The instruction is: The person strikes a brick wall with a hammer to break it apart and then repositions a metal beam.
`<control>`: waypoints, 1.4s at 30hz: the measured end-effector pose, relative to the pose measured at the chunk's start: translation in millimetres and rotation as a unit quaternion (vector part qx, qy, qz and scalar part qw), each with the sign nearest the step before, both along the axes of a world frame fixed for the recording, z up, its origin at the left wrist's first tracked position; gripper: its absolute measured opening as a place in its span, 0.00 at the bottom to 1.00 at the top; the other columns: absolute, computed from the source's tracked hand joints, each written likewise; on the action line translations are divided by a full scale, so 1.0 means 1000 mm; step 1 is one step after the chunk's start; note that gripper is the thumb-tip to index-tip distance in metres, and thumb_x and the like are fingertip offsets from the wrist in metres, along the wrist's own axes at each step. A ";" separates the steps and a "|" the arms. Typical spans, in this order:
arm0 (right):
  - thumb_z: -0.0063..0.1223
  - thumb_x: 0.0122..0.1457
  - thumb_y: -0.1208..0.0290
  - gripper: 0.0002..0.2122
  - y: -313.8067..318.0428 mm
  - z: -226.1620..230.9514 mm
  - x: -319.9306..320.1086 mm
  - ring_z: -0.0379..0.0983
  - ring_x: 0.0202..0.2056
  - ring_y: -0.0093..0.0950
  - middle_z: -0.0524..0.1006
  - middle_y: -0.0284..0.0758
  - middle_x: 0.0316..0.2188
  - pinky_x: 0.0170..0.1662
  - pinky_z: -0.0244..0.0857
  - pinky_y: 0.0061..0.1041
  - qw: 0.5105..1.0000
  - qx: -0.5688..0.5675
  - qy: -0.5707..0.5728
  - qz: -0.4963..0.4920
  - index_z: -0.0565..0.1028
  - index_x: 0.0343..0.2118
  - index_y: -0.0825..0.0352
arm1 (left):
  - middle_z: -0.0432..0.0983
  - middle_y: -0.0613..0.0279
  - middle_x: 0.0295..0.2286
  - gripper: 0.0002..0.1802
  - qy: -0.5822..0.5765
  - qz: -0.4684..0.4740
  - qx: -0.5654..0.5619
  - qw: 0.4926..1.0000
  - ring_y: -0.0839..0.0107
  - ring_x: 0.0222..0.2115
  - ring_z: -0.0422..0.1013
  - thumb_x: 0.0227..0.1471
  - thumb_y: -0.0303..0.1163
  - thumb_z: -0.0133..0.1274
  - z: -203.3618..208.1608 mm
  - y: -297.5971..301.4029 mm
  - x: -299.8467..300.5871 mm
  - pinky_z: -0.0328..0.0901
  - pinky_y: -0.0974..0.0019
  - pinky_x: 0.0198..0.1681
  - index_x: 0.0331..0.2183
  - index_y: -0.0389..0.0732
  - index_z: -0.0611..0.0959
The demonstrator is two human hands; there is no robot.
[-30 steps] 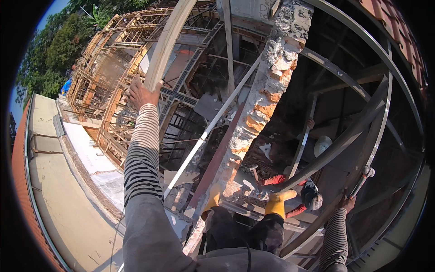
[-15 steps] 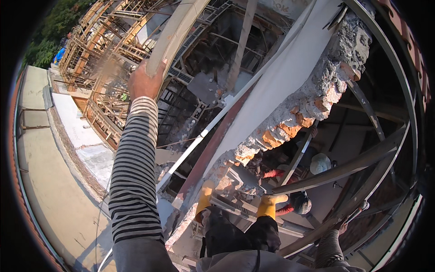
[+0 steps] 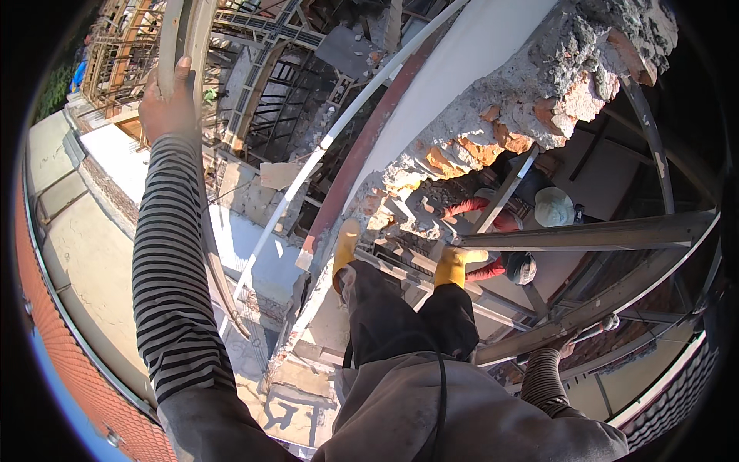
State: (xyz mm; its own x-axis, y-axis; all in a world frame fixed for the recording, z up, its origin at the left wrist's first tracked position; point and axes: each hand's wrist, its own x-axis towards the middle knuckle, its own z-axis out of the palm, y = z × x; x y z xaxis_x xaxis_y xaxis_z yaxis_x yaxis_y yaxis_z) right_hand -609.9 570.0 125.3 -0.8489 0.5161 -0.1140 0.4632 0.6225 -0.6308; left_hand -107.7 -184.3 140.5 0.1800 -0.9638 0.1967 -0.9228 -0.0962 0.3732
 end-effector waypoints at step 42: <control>0.48 0.54 0.38 0.29 0.001 0.037 0.005 0.77 0.35 0.46 0.79 0.46 0.28 0.39 0.69 0.41 0.963 0.229 -0.054 0.132 0.75 0.36 0.66 | 0.76 0.48 0.41 0.43 -0.063 -0.223 -0.022 0.972 0.55 0.40 0.73 0.48 0.65 0.50 0.007 0.024 -0.077 0.68 0.55 0.43 0.48 0.34 0.76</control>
